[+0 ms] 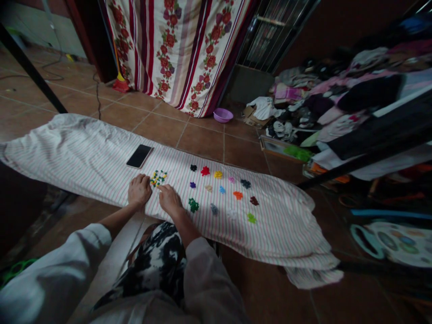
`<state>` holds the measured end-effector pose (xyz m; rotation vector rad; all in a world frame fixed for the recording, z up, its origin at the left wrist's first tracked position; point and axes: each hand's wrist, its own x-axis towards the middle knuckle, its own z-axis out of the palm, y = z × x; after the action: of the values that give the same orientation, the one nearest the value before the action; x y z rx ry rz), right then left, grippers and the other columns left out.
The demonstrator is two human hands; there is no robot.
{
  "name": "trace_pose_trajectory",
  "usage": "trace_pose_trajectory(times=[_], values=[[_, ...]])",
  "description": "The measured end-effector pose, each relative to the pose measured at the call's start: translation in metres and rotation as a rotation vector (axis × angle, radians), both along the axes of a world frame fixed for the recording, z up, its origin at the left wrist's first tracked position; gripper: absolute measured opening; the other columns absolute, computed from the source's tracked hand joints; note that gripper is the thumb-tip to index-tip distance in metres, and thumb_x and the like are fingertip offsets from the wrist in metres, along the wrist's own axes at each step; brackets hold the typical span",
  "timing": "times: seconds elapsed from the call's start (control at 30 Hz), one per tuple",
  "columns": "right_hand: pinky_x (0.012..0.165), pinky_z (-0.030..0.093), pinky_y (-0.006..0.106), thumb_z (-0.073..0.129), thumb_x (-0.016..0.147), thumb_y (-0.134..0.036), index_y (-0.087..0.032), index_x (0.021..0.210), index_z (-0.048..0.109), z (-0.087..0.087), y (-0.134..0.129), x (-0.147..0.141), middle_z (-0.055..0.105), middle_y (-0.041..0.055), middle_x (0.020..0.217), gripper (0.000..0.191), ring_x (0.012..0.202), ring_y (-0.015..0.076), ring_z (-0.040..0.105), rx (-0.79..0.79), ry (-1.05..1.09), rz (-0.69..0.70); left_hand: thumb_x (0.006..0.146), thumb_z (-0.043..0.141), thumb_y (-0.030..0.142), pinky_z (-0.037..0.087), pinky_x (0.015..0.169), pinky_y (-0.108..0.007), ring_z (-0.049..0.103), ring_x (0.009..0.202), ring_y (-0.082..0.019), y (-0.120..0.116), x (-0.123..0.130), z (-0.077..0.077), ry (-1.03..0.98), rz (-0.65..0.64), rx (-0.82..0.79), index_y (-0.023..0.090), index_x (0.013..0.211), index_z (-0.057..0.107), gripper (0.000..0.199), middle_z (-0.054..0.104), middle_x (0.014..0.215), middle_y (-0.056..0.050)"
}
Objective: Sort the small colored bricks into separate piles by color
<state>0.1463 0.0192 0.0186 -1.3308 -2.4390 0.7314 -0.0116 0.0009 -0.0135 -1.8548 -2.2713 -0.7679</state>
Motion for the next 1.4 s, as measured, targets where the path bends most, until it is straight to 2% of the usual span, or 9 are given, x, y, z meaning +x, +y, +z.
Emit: trace_pose_trajectory(times=[0.2, 0.47, 0.77, 1.03, 1.17, 1.4], values=[[0.094, 0.045, 0.029, 0.036, 0.096, -0.021, -0.028, 0.137, 0.052, 0.006, 0.006, -0.019, 0.057, 0.0086, 0.117, 0.044, 0.109, 0.0184, 0.058, -0.024, -0.149, -0.041, 0.088, 0.045, 0.017, 0.037, 0.099, -0.045, 0.05, 0.119, -0.03, 0.001, 0.0, -0.001, 0.009, 0.003, 0.003, 0.016, 0.107, 0.062, 0.025, 0.06, 0.121, -0.015], [0.089, 0.047, 0.032, 0.037, 0.098, -0.026, -0.031, 0.132, 0.056, 0.006, 0.013, -0.027, 0.057, 0.0088, 0.114, 0.04, 0.106, 0.0201, 0.059, -0.027, -0.188, -0.079, 0.088, 0.044, 0.017, 0.037, 0.1, -0.044, 0.049, 0.121, -0.031, 0.0, -0.001, 0.0, 0.026, 0.002, 0.005, 0.016, 0.107, 0.061, 0.025, 0.06, 0.122, -0.015], [0.088, 0.046, 0.029, 0.043, 0.097, -0.032, -0.023, 0.114, 0.065, 0.015, 0.017, -0.041, 0.056, 0.0088, 0.115, 0.029, 0.106, 0.0186, 0.058, -0.018, -0.178, -0.119, 0.089, 0.044, 0.018, 0.037, 0.101, -0.045, 0.048, 0.124, -0.031, 0.0, -0.001, 0.002, -0.006, 0.002, -0.015, 0.016, 0.107, 0.062, 0.026, 0.059, 0.125, -0.015], [0.083, 0.047, 0.029, 0.05, 0.095, -0.036, -0.023, 0.111, 0.063, 0.021, 0.019, -0.052, 0.056, 0.0079, 0.118, 0.025, 0.103, 0.0186, 0.059, -0.023, -0.227, -0.167, 0.089, 0.046, 0.02, 0.036, 0.103, -0.046, 0.046, 0.127, -0.032, 0.001, -0.002, -0.002, -0.005, -0.004, -0.017, 0.016, 0.11, 0.062, 0.027, 0.059, 0.127, -0.016], [0.086, 0.047, 0.031, 0.051, 0.094, -0.037, -0.021, 0.11, 0.063, 0.024, 0.02, -0.055, 0.058, 0.0092, 0.116, 0.025, 0.107, 0.0202, 0.058, -0.016, -0.25, -0.182, 0.089, 0.046, 0.021, 0.037, 0.103, -0.047, 0.046, 0.126, -0.032, 0.002, -0.002, -0.002, -0.01, -0.008, -0.017, 0.015, 0.11, 0.062, 0.027, 0.059, 0.126, -0.016], [0.087, 0.046, 0.033, 0.048, 0.095, -0.033, -0.02, 0.108, 0.062, 0.019, 0.02, -0.059, 0.059, 0.0105, 0.116, 0.024, 0.108, 0.0212, 0.057, -0.008, -0.256, -0.209, 0.088, 0.047, 0.021, 0.037, 0.102, -0.045, 0.048, 0.125, -0.031, 0.001, -0.002, 0.002, -0.008, -0.007, -0.024, 0.016, 0.11, 0.062, 0.026, 0.059, 0.126, -0.015]])
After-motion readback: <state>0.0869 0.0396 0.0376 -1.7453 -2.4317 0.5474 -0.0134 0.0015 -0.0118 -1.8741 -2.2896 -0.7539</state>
